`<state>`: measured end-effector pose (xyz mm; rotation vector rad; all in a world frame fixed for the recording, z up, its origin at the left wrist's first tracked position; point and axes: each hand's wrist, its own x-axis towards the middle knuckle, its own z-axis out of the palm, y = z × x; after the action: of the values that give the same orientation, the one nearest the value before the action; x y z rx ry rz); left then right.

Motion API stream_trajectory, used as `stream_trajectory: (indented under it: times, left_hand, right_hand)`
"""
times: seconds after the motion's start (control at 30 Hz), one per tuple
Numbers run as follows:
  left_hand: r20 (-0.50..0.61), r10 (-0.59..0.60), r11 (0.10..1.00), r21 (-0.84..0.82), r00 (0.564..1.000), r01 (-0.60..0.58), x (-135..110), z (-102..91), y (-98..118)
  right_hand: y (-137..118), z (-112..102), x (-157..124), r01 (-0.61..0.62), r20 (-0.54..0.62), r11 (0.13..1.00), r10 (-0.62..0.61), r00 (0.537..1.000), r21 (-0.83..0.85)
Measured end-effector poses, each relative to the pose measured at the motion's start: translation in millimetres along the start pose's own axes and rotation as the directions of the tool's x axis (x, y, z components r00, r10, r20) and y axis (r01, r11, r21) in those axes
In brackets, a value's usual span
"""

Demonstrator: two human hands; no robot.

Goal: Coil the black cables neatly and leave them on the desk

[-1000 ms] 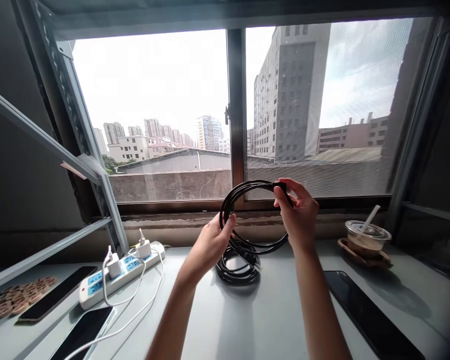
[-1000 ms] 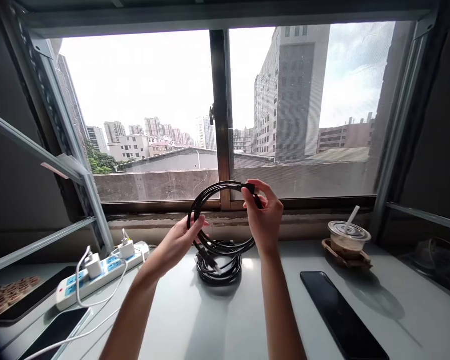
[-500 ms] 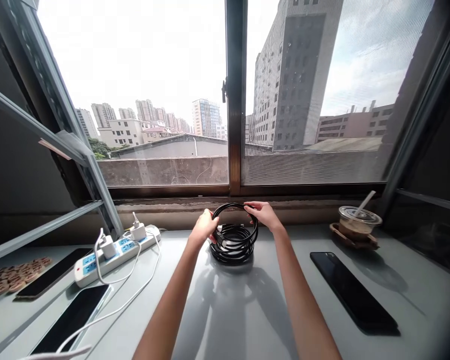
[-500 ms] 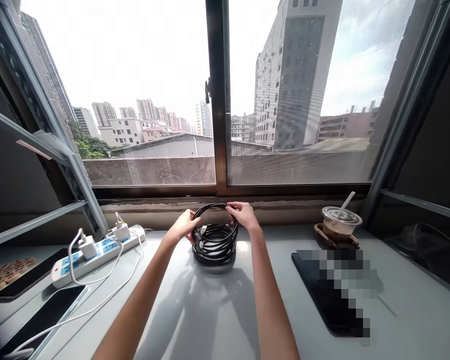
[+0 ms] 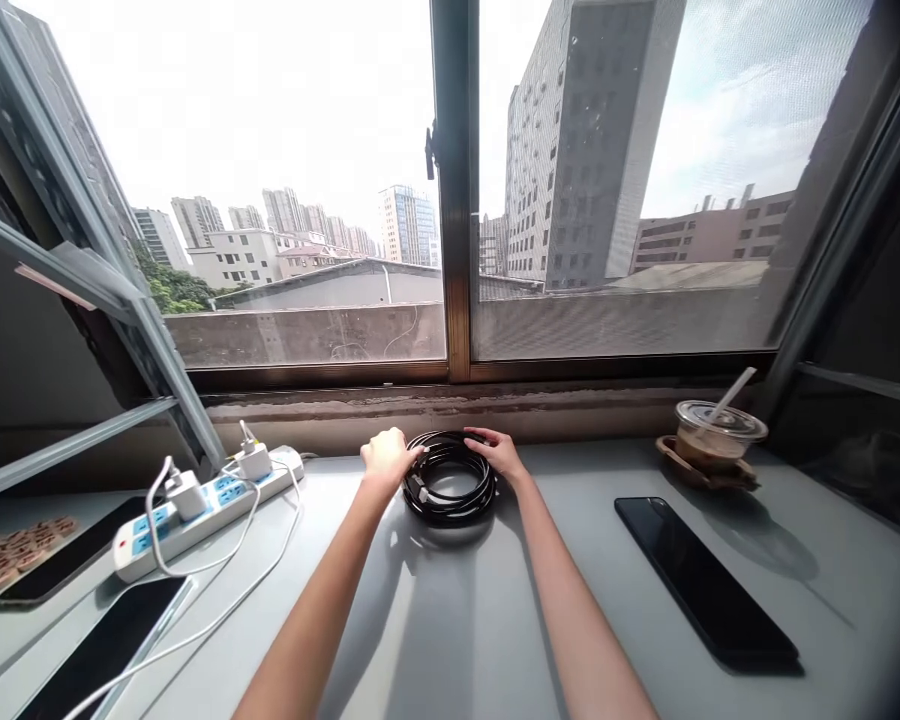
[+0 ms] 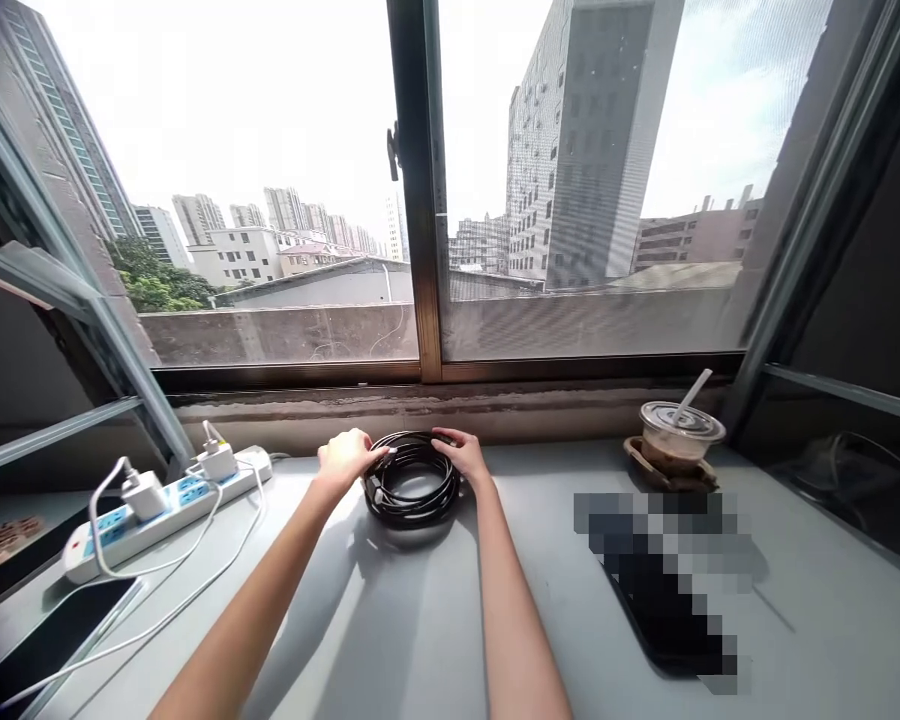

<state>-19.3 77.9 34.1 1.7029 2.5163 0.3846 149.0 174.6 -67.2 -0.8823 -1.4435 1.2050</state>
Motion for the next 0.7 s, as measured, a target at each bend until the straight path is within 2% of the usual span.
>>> stream_trajectory:
  times: [0.13,0.3,0.4,0.53,0.7]
  left_hand:
    - [-0.098,-0.08,0.997,0.0,0.992,0.081,12.3,9.8,-18.7]
    - [-0.083,-0.135,0.99,0.025,0.987,0.137,21.0,37.5,-50.3]
    - [-0.1,-0.116,0.989,0.084,0.988,0.124,23.3,52.5,-58.5]
    - [-0.11,-0.063,0.989,0.129,0.992,0.077,26.2,61.4,-58.2]
    - [-0.111,-0.066,0.984,0.157,0.992,0.083,27.6,65.3,-59.7]
  right_hand:
    - [-1.2,1.4,-2.1,-0.059,-0.035,0.994,0.062,0.997,0.092]
    - [-3.9,-2.7,1.4,-0.151,-0.074,0.973,0.166,0.983,0.172]
    - [0.0,-2.8,6.7,-0.174,-0.091,0.965,0.195,0.977,0.195]
    - [10.9,5.3,13.0,-0.124,-0.111,0.978,0.144,0.983,0.17]
    - [23.2,14.8,13.1,-0.026,-0.146,0.992,0.045,0.988,0.126]
